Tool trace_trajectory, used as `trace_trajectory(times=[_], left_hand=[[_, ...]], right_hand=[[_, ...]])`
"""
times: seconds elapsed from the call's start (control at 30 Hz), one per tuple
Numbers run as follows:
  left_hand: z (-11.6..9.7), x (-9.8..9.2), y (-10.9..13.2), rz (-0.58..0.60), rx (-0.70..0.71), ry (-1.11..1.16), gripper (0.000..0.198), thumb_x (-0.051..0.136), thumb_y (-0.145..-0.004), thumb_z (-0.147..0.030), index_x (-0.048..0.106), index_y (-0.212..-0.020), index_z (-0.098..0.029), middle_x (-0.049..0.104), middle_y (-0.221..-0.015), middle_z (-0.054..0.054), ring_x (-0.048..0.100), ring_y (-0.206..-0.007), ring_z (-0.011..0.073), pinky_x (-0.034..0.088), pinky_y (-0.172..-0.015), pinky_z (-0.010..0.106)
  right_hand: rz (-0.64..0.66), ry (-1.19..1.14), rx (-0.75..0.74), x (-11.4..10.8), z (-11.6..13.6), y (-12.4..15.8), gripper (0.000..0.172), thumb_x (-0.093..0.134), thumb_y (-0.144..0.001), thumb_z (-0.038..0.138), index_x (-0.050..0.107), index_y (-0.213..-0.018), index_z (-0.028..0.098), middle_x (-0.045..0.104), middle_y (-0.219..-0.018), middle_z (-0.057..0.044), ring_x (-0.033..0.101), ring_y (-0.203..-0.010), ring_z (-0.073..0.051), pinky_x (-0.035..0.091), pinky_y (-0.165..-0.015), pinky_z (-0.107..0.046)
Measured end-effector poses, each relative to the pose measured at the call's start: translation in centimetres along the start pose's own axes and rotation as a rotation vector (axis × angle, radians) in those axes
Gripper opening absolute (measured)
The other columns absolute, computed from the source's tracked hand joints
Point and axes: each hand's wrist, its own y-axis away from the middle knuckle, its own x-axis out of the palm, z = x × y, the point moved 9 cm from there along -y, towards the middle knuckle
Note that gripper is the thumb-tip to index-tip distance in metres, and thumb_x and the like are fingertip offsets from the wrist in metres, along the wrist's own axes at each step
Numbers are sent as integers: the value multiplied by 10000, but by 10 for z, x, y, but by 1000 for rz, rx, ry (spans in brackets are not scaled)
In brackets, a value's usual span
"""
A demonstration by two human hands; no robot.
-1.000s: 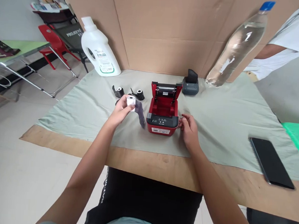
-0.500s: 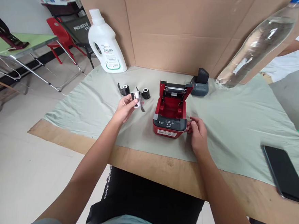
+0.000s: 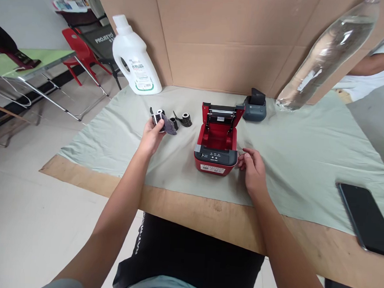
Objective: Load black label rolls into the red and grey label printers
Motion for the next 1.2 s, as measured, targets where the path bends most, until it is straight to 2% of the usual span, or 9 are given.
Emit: trace_trajectory(times=[0.1,0.2,0.27,0.37,0.47,0.63,0.73,1.03,1.2], left_hand=[[-3,-23,-7,-80,-4,-47,448,668,-832,-626,547,-1055,-258,652,-985,40,686,-941,196,548,-774,287],[-15,-51,-16,-168,59,-76,358,567,-892,-579,531,-1009,-242,620,-925,44,675,-919,202,548,-808,313],[-25,-71,-22,-238,135,-108,320,618,-862,-516,496,-977,-243,616,-941,38,663,-924,190,546,-844,309],[-29,-97,-27,-318,196,-142,415,766,-727,-370,441,-953,-246,618,-959,20,651,-909,162,542,-876,288],[-18,-118,-29,-355,124,-249,483,807,-660,-279,435,-964,-242,625,-962,12,661,-858,151,544,-846,285],[-11,-147,-18,-452,34,-672,374,782,-723,-290,581,-1027,-206,684,-1038,41,666,-809,161,527,-794,293],[-11,-153,-16,-491,-14,-823,308,788,-745,-311,602,-961,-194,703,-997,42,666,-819,179,517,-782,290],[-2,-146,-21,-448,-123,-1076,280,790,-774,-385,565,-838,-231,680,-861,27,654,-893,238,505,-866,339],[-2,-142,-19,-470,-159,-1186,288,802,-768,-376,611,-926,-230,725,-1064,109,608,-1215,350,467,-1064,480]], right_hand=[[3,-4,12,0,-1,0,314,637,-910,546,663,-1063,273,679,-808,-9,591,-665,-176,485,-610,-337],[11,-7,12,1,-1,0,304,630,-917,536,661,-1064,272,681,-817,-11,592,-673,-178,482,-616,-340],[13,-3,5,1,0,0,297,626,-923,538,662,-1062,278,686,-820,-15,594,-674,-184,484,-617,-347],[12,6,-2,0,0,0,301,629,-922,552,663,-1056,284,690,-816,-18,598,-669,-190,489,-612,-357],[17,14,-6,1,1,0,313,630,-919,560,664,-1064,285,690,-820,-21,606,-676,-195,490,-607,-359],[18,24,-8,0,-2,-3,316,632,-919,574,660,-1058,291,673,-805,-27,608,-660,-210,486,-587,-375],[16,12,8,-1,-5,-5,341,649,-908,597,659,-1055,290,680,-809,-40,609,-659,-216,486,-575,-382],[33,36,16,-1,-5,-5,318,658,-917,579,670,-1055,293,656,-768,-27,610,-654,-212,503,-591,-388],[31,38,34,-1,-3,-5,327,679,-890,573,672,-1042,283,654,-764,-23,609,-654,-206,507,-596,-380]])
